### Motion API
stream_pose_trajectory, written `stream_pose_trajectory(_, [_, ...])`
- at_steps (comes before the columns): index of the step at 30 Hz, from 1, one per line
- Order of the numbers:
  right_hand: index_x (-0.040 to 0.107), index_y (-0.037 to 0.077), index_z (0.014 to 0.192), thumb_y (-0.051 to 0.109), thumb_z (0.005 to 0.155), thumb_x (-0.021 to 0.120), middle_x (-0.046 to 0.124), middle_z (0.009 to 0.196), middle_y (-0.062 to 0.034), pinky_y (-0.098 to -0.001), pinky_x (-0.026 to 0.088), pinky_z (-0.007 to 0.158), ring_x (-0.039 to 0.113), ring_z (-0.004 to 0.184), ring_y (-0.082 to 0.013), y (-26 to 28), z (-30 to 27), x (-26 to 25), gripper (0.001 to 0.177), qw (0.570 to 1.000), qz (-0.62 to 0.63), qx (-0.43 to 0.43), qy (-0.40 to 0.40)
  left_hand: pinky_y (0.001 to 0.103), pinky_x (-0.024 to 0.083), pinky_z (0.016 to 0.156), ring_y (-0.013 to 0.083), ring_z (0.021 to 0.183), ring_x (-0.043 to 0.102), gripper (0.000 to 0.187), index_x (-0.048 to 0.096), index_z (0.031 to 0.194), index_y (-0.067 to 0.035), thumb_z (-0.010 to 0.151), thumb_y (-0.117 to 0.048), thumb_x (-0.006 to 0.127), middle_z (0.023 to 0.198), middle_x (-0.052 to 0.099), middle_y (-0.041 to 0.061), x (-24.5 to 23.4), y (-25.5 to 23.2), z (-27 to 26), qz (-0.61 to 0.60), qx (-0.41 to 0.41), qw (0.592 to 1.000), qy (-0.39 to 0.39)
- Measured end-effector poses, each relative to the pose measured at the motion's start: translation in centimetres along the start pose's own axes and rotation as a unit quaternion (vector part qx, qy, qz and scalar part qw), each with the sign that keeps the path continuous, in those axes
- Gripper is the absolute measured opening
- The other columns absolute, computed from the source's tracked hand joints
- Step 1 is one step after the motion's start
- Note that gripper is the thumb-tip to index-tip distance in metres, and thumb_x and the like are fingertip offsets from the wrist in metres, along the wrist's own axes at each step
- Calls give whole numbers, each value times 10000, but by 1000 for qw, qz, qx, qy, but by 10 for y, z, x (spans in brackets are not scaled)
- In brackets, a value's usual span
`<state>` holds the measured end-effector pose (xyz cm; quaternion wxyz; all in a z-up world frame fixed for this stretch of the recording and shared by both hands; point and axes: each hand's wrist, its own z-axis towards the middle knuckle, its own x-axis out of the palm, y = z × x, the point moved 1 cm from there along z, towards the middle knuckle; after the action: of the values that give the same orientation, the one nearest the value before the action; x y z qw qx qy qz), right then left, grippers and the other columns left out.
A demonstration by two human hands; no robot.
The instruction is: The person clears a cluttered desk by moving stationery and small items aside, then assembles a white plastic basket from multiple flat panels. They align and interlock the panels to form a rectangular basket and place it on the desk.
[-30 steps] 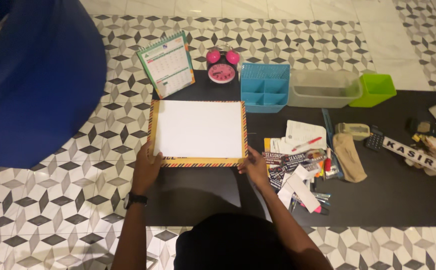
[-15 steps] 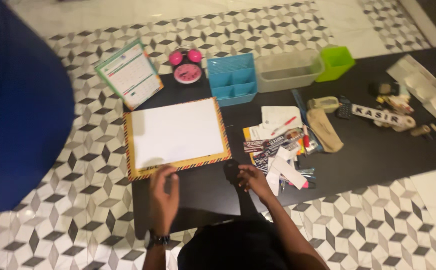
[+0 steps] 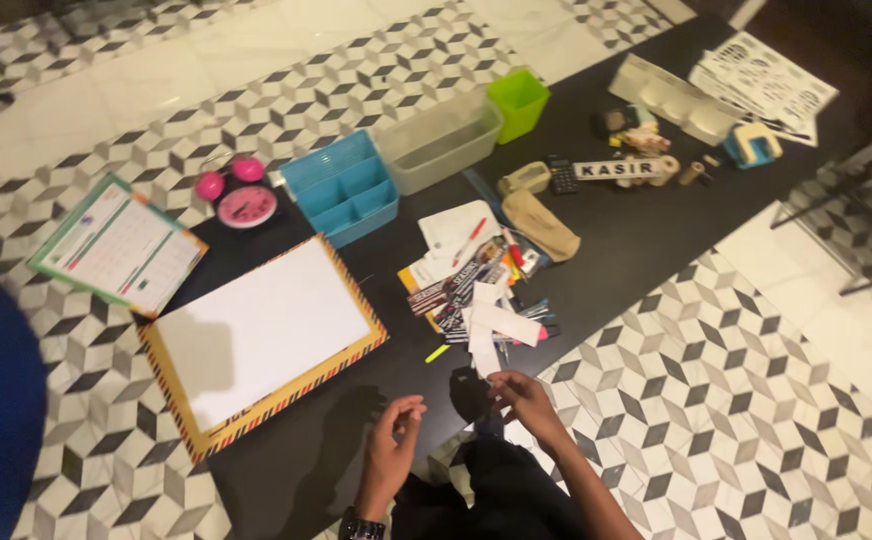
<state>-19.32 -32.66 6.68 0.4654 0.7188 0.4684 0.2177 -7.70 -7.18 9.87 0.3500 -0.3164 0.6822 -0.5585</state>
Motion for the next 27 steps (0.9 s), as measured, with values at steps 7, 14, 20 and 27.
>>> stream_pose_trajectory(7, [694, 61, 1213, 216, 984, 592, 751, 990, -69, -301, 567, 665, 729, 836, -169, 7, -32, -48, 295, 995, 59, -49, -68, 268, 527, 722, 108, 859, 709, 263, 687, 1195, -84, 980, -214, 609, 1041, 803, 27, 51, -28, 9, 43, 37, 995, 76])
stream_pose_trajectory(14, [700, 46, 1203, 212, 987, 588, 743, 972, -83, -309, 561, 669, 728, 838, -179, 16, -58, -104, 295, 986, 95, -86, -111, 284, 542, 744, 117, 842, 699, 247, 682, 1187, -71, 988, -204, 619, 1019, 790, 32, 111, -62, 24, 49, 80, 991, 98])
stream_pose_trajectory(20, [700, 28, 1207, 229, 987, 605, 733, 958, -99, -321, 560, 669, 710, 820, -189, 13, -78, -160, 313, 978, 144, -97, -118, 276, 544, 744, 123, 841, 696, 261, 683, 1198, -81, 990, -228, 626, 1018, 797, 27, 175, -82, 21, 46, 60, 991, 109])
stream_pose_trajectory(27, [696, 21, 1212, 244, 967, 620, 742, 975, -109, -318, 556, 681, 711, 837, -192, -5, -100, -226, 340, 974, 164, -74, -136, 268, 526, 731, 114, 941, 722, 253, 672, 1204, -71, 995, -201, 613, 1047, 791, 29, 250, -94, 12, 15, 82, 991, 106])
